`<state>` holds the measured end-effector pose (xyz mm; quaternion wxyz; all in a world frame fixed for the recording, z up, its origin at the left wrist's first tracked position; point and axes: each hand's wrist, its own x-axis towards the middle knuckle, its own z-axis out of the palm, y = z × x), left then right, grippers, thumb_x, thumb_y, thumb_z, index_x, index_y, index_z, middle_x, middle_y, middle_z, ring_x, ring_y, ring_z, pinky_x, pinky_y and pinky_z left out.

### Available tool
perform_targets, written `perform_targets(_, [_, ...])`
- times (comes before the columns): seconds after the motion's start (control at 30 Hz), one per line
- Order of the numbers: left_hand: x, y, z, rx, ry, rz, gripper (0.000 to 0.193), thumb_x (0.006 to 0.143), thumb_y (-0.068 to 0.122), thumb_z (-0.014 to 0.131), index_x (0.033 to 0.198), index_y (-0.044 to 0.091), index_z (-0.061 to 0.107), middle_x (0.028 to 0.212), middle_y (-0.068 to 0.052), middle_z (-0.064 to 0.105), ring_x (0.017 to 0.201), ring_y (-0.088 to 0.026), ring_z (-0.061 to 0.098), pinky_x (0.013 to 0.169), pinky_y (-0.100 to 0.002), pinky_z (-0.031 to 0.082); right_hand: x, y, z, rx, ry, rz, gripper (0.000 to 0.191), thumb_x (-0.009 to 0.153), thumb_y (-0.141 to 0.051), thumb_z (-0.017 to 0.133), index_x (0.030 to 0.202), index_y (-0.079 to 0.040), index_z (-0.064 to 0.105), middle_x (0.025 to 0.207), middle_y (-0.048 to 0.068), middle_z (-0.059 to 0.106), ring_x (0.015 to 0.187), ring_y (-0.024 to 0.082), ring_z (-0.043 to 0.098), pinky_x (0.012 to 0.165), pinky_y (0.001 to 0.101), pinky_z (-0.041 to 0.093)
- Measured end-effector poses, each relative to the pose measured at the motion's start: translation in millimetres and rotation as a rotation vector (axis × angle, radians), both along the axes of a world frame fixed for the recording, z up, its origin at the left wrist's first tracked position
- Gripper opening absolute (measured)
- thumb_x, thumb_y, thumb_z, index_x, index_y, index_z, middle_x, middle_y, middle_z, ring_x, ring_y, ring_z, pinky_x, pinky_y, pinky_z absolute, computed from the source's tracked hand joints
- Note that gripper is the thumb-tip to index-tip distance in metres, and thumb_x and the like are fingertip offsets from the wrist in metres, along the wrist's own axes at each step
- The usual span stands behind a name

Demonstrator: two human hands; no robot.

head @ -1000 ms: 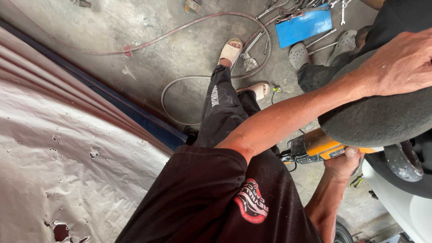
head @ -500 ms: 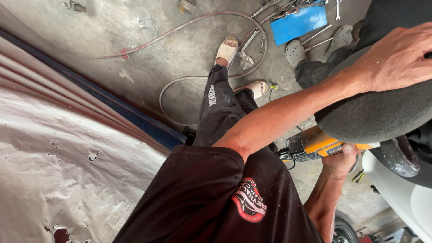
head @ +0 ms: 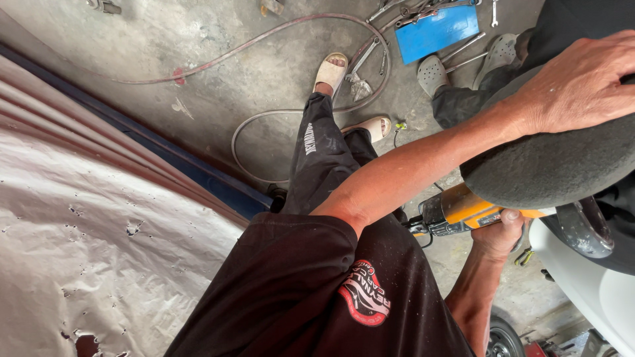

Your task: The person holds an electric polisher upright with both hands while a coworker works on its pad. Near the end the coworker uses a small tool on the pad and the person tilts the polisher to show the pad, continuing to hold it steady.

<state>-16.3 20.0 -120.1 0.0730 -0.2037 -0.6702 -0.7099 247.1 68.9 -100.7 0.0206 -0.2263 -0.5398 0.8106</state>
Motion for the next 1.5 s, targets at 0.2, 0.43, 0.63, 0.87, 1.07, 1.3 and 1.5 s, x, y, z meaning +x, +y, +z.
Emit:
perform_targets(0.2, [-8,-40,36,0.150,0.016,-0.121,0.030,0.099,0.032,0.069,0.082,0.008,0.065,0.073,-0.003,0.054,0.069,-0.016,0.058,0.065,-0.032,0.049,11,7,-20,-0.031,0.028,-0.063,0.063,0.082,-0.022,0.076,0.139,-0.003,0.055,0.131,0.010,0.064,0.122,0.025,0.066,0.110,0.0408,0.056])
perform_targets(0.43, [-13,-90,55,0.395,-0.289,-0.462,0.023,0.104,0.023,0.066,0.103,0.001,0.072,0.092,0.003,0.072,0.088,-0.007,0.068,0.079,-0.029,0.057,35,13,-47,-0.026,-0.142,-0.050,0.040,0.087,-0.019,0.073,0.118,0.006,0.070,0.106,0.012,0.073,0.094,0.023,0.070,0.086,0.0358,0.057])
perform_targets(0.63, [-8,-115,69,0.252,-0.378,-0.500,0.021,0.105,0.019,0.063,0.099,0.002,0.074,0.089,0.001,0.071,0.083,-0.008,0.065,0.076,-0.028,0.052,33,-5,-56,-0.049,-0.169,-0.055,0.044,0.083,-0.021,0.076,0.118,0.003,0.067,0.108,0.011,0.072,0.094,0.022,0.070,0.085,0.0366,0.059])
perform_targets(0.87, [-21,-134,92,0.029,-0.262,-0.621,0.036,0.107,0.038,0.059,0.105,0.004,0.071,0.096,0.000,0.070,0.089,-0.009,0.064,0.082,-0.029,0.051,23,-22,-37,-0.089,-0.234,0.033,0.046,0.080,-0.022,0.075,0.119,0.001,0.069,0.108,0.010,0.074,0.097,0.022,0.072,0.089,0.0371,0.059])
perform_targets(1.07, [-17,-123,92,0.033,-0.269,-0.573,0.037,0.107,0.038,0.058,0.098,0.003,0.068,0.092,-0.002,0.067,0.082,-0.011,0.061,0.077,-0.029,0.048,16,-28,-26,-0.087,-0.218,0.006,0.058,0.081,-0.026,0.081,0.130,-0.001,0.063,0.118,0.008,0.070,0.108,0.020,0.068,0.095,0.0366,0.057])
perform_targets(1.3, [-22,-120,111,-0.045,-0.239,-0.618,0.047,0.105,0.046,0.056,0.094,0.001,0.064,0.089,-0.003,0.059,0.080,-0.012,0.056,0.074,-0.030,0.043,5,-31,-10,-0.004,-0.118,-0.013,0.067,0.080,-0.024,0.086,0.137,-0.002,0.055,0.122,0.008,0.068,0.112,0.020,0.066,0.098,0.0360,0.057])
perform_targets(1.5, [-24,-115,124,-0.067,-0.143,-0.656,0.053,0.106,0.050,0.049,0.092,0.000,0.060,0.094,-0.008,0.060,0.087,-0.018,0.059,0.080,-0.033,0.043,-5,-32,9,-0.014,-0.081,-0.030,0.083,0.079,-0.021,0.088,0.146,-0.005,0.042,0.125,0.008,0.066,0.114,0.019,0.066,0.098,0.0361,0.057])
